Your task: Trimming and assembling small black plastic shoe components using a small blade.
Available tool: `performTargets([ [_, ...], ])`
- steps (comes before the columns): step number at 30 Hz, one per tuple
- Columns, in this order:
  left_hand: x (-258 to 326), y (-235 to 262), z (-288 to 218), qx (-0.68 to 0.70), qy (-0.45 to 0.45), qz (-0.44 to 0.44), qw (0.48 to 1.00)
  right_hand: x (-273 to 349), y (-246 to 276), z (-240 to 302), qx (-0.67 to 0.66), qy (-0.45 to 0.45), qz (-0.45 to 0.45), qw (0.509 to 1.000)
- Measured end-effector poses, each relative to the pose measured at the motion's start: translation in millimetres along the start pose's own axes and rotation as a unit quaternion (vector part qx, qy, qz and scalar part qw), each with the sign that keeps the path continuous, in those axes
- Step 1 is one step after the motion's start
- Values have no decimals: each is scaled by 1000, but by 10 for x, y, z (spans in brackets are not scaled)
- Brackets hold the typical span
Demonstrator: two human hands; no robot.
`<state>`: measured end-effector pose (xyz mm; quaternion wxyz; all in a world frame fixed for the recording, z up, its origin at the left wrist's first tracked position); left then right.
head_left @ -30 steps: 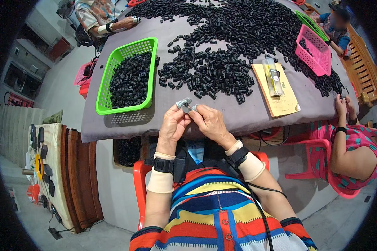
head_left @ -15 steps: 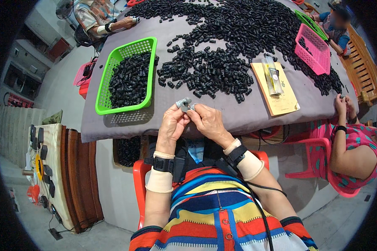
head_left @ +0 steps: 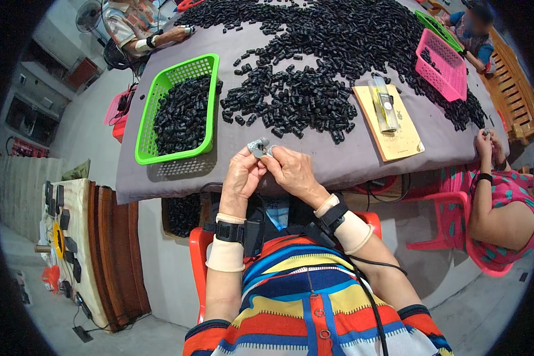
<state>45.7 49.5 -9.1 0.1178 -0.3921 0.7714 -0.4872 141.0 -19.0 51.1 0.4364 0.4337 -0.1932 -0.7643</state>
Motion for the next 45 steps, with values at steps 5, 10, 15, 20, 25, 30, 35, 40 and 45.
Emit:
performTargets([
  [5,-21,37,11,6,1,6,1000,3,-12,-2,-3,1,0,1000],
  [10,-17,26,6,4,2,-2,1000,6,-19,-14,-5,0,2,1000],
  [15,-5,-3,0,6,-2,-7,1000,4,-29,-20,-2,-2,4,1000],
  [20,-22,46,8,-4,-2,-3,1000,-4,-22,-5,3,-6,-8,1000],
  [25,-20,58,13,9,-5,-9,1000,3,5,-2,-6,-6,-11,1000],
  [30,-12,44,13,-6,4,-26,1000,20,26,-12,-18,9,8,1000],
  [35,-5,34,3,16,6,-17,1000,5,15,-5,-22,1,11,1000],
  [40,-17,34,5,8,5,-26,1000,-7,6,-8,-11,4,8,1000],
  [45,-47,70,15,-4,7,-10,1000,-20,17,13,-2,-5,-11,1000],
])
Point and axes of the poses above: each hand's wrist, its own x-axis away from the middle knuckle, its own y-axis out of the back of the hand, z = x × y, the point moved 7 cm from there along -x, towards the middle knuckle, and after that the axes turned 13 degrees about x, right-handed, at the moved point
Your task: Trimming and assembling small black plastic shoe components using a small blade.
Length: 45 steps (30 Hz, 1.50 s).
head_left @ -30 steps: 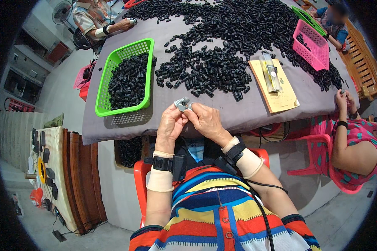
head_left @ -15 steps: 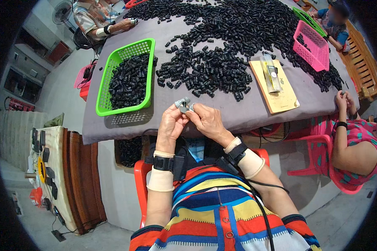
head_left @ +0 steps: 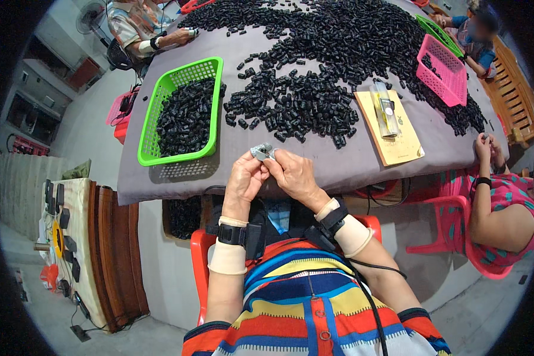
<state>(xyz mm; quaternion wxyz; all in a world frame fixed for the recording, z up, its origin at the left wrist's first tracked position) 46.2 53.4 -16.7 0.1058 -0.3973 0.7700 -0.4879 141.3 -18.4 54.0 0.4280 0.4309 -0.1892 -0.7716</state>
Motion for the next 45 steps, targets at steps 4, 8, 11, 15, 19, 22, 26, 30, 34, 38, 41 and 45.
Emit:
performTargets([
  [4,49,37,-10,27,-3,15,1000,0,1,26,-8,7,6,1000],
  [8,73,-25,26,34,-1,10,999,50,20,-107,-109,-79,-6,991],
  [11,182,-153,-116,-59,-35,-27,997,88,9,-240,-130,-120,12,984],
  [15,332,-546,-941,-228,-194,-69,952,67,60,-234,-142,-131,9,981],
  [19,314,-657,-1729,-216,-287,-51,932,45,43,-187,-151,-119,11,981],
  [22,273,-504,-2031,-364,-329,-174,854,27,8,-207,-144,-113,14,983],
  [26,226,-639,-1641,-465,-350,-166,796,38,101,-265,-157,-128,-29,979],
  [30,-13,-827,-759,-544,-267,10,795,69,51,-358,-245,-205,-3,948],
  [34,-160,-839,-371,-702,-326,31,632,99,24,-412,-291,-233,-1,928],
  [38,-338,-544,-280,-641,-233,-146,716,102,-28,-445,-303,-220,-11,927],
  [41,-352,-583,-240,-675,-282,-130,669,100,-18,-449,-289,-203,0,936],
  [45,-351,-621,-213,-697,-285,-95,651,110,-42,-468,-311,-217,1,925],
])
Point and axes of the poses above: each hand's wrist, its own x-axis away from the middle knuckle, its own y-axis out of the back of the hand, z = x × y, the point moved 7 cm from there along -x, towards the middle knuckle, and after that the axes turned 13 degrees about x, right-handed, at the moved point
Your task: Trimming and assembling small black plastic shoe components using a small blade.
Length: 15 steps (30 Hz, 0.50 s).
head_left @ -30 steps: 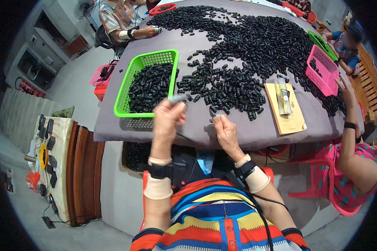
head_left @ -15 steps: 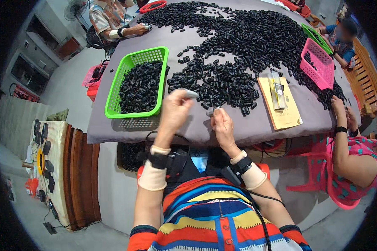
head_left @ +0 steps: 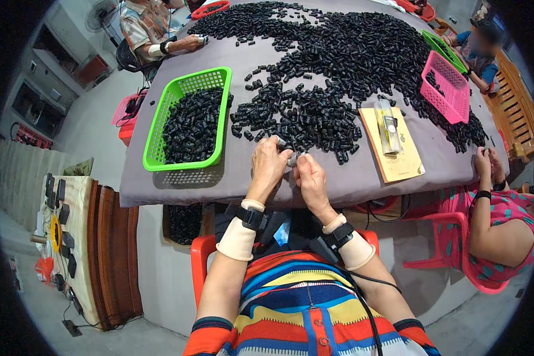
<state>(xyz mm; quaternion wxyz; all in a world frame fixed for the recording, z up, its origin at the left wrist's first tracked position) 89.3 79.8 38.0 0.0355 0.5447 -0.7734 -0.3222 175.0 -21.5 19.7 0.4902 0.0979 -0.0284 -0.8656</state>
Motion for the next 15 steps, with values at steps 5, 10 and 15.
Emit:
performTargets([
  [5,71,13,143,158,34,22,987,11,-13,-3,5,-13,6,1000],
  [10,278,88,164,372,206,100,900,23,1,117,23,31,-27,999],
  [15,399,56,189,453,204,150,855,-1,35,125,93,61,-39,993],
])
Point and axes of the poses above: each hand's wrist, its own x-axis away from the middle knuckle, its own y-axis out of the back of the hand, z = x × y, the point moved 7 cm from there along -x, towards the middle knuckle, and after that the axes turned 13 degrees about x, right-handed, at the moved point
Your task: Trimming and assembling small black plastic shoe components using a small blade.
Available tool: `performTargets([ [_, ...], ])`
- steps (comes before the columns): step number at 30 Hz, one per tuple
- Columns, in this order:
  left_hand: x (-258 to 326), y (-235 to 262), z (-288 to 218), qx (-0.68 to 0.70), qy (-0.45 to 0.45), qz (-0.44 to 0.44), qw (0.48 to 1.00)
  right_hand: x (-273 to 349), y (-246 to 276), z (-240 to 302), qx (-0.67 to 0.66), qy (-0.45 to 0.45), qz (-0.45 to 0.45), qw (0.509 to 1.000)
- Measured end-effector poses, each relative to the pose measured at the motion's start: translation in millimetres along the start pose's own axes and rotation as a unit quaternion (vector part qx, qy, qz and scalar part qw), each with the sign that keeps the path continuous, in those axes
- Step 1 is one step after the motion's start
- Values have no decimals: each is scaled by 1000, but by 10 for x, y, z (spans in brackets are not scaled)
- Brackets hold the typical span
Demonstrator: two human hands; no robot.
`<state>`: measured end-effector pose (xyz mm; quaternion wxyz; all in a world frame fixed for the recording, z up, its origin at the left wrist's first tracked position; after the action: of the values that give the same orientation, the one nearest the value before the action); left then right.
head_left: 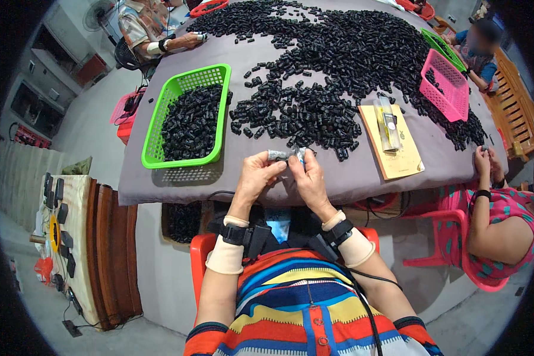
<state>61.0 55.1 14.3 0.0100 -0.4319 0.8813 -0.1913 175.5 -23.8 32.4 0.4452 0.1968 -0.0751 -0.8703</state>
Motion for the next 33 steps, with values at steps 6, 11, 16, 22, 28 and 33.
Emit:
performTargets([
  [6,23,0,70,86,-11,-8,996,2,-31,-2,16,-19,21,999],
  [11,13,46,119,162,-17,-17,987,16,-77,103,68,18,64,995],
  [16,10,126,143,237,-27,-41,970,18,-55,149,61,18,39,997],
  [22,14,230,212,355,23,10,935,15,-111,61,55,12,73,996],
  [28,25,230,227,317,22,5,948,41,-128,173,108,64,72,989],
  [33,13,251,236,328,23,37,944,63,-140,271,107,108,79,985],
])
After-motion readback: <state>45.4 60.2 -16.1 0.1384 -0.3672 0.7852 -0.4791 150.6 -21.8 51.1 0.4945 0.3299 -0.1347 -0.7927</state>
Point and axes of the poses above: each hand's wrist, its own x-axis away from the middle knuckle, its own y-axis out of the back of the hand, z = x × y, the point moved 7 cm from there along -x, towards the middle knuckle, and after that the axes turned 13 degrees about x, right-handed, at the moved point
